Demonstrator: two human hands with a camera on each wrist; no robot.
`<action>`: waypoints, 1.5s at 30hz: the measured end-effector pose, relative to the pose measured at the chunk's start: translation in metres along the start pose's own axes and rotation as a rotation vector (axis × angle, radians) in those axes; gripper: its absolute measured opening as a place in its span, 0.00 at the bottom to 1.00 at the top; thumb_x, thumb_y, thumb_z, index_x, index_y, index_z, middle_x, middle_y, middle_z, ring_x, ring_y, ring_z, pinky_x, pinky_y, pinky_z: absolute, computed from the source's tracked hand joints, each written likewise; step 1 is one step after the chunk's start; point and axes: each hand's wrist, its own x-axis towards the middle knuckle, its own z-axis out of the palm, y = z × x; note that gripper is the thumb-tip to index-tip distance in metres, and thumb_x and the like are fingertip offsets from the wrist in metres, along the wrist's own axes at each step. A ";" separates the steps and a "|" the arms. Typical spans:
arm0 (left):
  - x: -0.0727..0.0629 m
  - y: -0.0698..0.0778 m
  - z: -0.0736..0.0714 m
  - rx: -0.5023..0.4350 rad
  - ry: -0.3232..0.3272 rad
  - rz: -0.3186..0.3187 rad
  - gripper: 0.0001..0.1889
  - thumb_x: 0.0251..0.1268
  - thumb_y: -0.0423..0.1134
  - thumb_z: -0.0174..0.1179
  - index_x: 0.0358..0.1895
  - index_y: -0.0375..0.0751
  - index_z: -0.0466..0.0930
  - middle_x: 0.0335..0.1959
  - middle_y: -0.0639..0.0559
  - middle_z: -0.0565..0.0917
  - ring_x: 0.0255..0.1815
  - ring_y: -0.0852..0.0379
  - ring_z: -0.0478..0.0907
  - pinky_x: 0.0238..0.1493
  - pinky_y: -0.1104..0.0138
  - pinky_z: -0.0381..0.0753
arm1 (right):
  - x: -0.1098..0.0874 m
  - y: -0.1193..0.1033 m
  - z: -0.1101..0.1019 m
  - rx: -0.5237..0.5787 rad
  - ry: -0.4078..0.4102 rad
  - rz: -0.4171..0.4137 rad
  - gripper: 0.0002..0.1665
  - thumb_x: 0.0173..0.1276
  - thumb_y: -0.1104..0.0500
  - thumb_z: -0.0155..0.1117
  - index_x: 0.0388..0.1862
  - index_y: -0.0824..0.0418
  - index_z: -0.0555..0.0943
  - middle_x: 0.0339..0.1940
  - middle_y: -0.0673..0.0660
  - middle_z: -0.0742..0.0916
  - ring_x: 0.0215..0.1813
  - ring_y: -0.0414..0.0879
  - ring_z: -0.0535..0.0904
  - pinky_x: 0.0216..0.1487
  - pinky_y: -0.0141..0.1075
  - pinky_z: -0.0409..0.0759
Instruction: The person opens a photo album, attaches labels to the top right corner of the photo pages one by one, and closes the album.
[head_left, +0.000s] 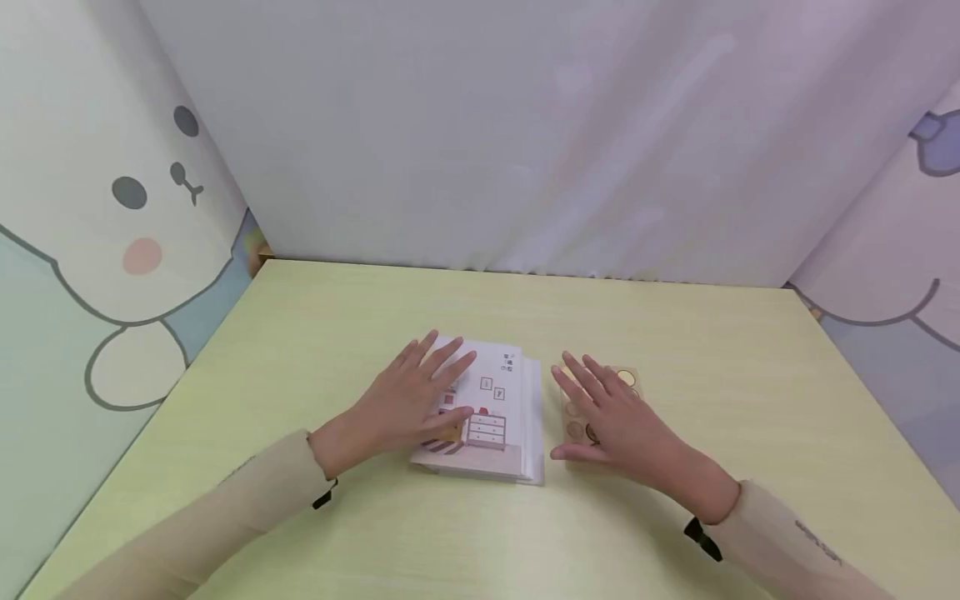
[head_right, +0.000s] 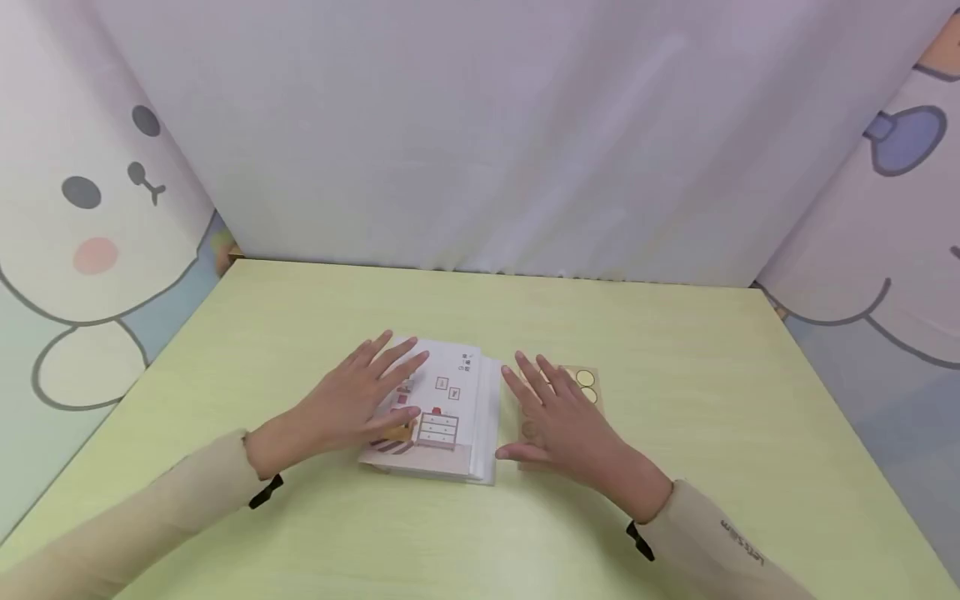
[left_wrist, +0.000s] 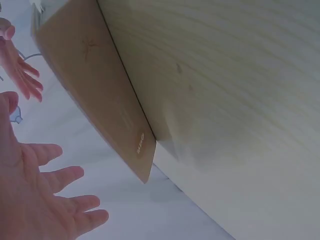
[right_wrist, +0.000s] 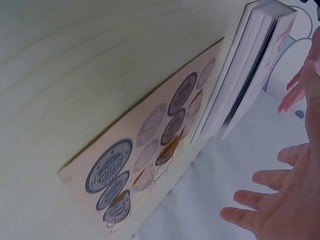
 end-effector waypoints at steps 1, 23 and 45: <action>-0.001 0.001 0.000 -0.004 -0.006 -0.003 0.37 0.64 0.64 0.44 0.73 0.51 0.52 0.73 0.48 0.57 0.74 0.39 0.48 0.71 0.49 0.52 | 0.002 -0.002 0.001 -0.001 -0.011 -0.003 0.57 0.56 0.24 0.49 0.73 0.60 0.54 0.74 0.62 0.60 0.72 0.62 0.57 0.67 0.53 0.60; -0.020 0.040 0.005 -0.021 -0.014 0.076 0.39 0.53 0.65 0.58 0.66 0.48 0.66 0.67 0.42 0.67 0.68 0.39 0.61 0.65 0.53 0.67 | 0.020 -0.034 0.018 0.183 -0.250 0.083 0.57 0.49 0.28 0.62 0.72 0.56 0.59 0.72 0.64 0.63 0.70 0.60 0.62 0.64 0.53 0.67; -0.020 0.051 0.004 0.087 -0.059 0.045 0.27 0.52 0.60 0.62 0.55 0.53 0.77 0.57 0.43 0.76 0.56 0.43 0.73 0.58 0.55 0.74 | 0.027 -0.044 0.017 0.247 -0.320 0.087 0.56 0.49 0.33 0.67 0.70 0.60 0.61 0.70 0.68 0.63 0.66 0.62 0.66 0.54 0.51 0.76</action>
